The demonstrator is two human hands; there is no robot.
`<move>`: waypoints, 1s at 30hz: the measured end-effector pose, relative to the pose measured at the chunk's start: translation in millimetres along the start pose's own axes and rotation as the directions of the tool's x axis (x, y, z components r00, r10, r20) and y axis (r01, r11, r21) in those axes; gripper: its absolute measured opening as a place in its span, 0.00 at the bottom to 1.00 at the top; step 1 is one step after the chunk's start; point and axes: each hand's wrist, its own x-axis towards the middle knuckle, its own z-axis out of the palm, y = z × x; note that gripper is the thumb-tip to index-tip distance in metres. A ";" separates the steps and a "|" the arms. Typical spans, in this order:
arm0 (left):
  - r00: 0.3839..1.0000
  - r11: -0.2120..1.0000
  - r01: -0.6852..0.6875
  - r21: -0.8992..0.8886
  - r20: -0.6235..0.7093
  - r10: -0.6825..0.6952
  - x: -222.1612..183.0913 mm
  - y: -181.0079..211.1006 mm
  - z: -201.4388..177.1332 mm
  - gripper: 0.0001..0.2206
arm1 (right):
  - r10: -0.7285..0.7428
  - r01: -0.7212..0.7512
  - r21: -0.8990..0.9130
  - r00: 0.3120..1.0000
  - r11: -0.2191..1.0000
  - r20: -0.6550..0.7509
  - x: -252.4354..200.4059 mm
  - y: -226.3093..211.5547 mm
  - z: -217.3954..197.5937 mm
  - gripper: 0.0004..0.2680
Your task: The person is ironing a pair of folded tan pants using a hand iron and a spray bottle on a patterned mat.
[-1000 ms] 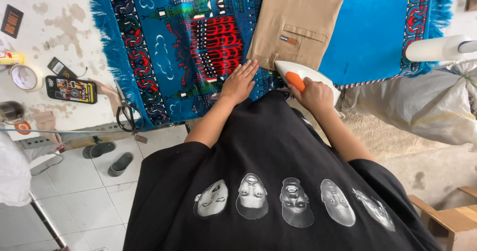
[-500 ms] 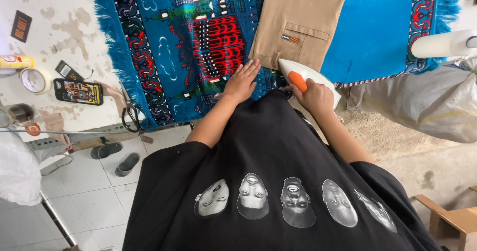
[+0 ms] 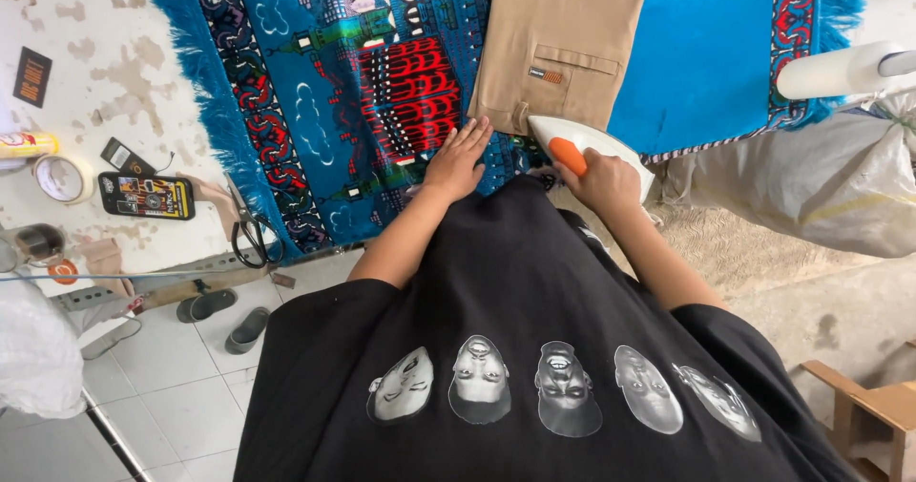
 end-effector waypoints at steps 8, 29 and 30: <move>1.000 1.000 -0.010 -0.006 0.016 0.010 1.1 -3.1 -0.8 0.36 | 0.006 -0.006 0.025 1.000 1.000 -0.004 2.6 6.9 19.4 0.21; 1.000 0.999 -0.031 -0.026 -0.006 0.031 1.4 -7.9 7.4 0.38 | 0.050 -0.050 -0.007 0.998 0.999 0.036 -1.3 6.9 29.2 0.20; 1.000 0.999 -0.027 -0.021 -0.003 0.027 2.0 -7.3 5.0 0.38 | 0.034 -0.033 -0.016 0.999 0.999 0.016 3.6 3.0 31.2 0.20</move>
